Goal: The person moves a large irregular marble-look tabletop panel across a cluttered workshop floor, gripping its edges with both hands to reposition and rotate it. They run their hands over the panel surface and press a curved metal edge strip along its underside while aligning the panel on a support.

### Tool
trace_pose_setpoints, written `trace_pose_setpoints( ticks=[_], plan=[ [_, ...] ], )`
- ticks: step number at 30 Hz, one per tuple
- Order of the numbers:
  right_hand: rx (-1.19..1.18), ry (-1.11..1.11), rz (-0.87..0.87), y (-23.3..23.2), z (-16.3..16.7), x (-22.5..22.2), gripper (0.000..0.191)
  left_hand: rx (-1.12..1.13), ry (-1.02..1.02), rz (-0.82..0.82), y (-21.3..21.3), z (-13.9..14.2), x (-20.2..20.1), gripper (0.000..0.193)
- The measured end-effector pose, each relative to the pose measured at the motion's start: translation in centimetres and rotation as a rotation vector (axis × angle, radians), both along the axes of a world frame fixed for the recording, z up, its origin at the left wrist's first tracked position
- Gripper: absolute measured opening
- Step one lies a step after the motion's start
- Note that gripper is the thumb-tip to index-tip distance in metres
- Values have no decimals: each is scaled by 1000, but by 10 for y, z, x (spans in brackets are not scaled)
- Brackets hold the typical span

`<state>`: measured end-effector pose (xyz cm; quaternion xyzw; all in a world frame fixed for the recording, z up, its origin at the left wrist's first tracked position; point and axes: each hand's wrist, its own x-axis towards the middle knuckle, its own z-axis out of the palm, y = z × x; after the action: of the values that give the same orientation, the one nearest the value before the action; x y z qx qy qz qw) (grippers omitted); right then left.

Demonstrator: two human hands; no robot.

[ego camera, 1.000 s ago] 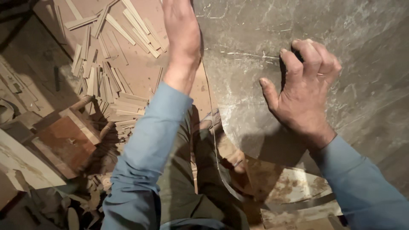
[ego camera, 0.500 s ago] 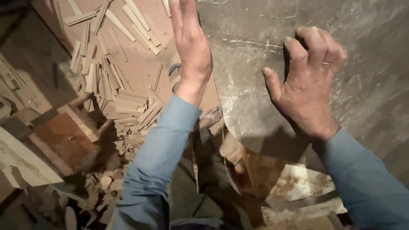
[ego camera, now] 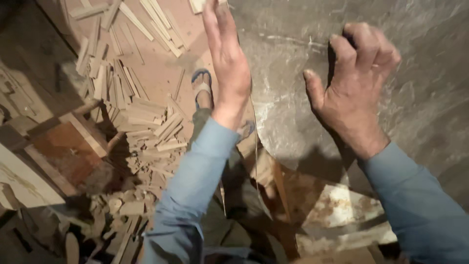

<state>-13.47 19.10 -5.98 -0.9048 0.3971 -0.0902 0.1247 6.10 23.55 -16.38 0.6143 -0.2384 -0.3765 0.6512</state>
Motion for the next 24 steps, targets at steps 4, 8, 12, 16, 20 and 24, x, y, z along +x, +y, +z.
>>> trace_pose_setpoints(
  ticks=[4,8,12,16,20,24],
  plan=[
    [12,21,-38,0,1,2,55,-36,48,-6,7,21,-6,62],
    [-30,12,-32,-3,1,3,58,3,40,-29,9,39,-9,65],
    [-38,39,-51,-4,0,3,60,44,29,-69,23,43,-17,69],
    [-25,26,-54,-6,-1,3,61,89,-68,-168,45,51,-26,76],
    [2,13,-66,-10,-1,6,61,163,-23,-287,72,65,-39,78],
    [10,-50,-89,-17,-1,7,63,71,-98,-314,46,47,-18,81]
  ],
)
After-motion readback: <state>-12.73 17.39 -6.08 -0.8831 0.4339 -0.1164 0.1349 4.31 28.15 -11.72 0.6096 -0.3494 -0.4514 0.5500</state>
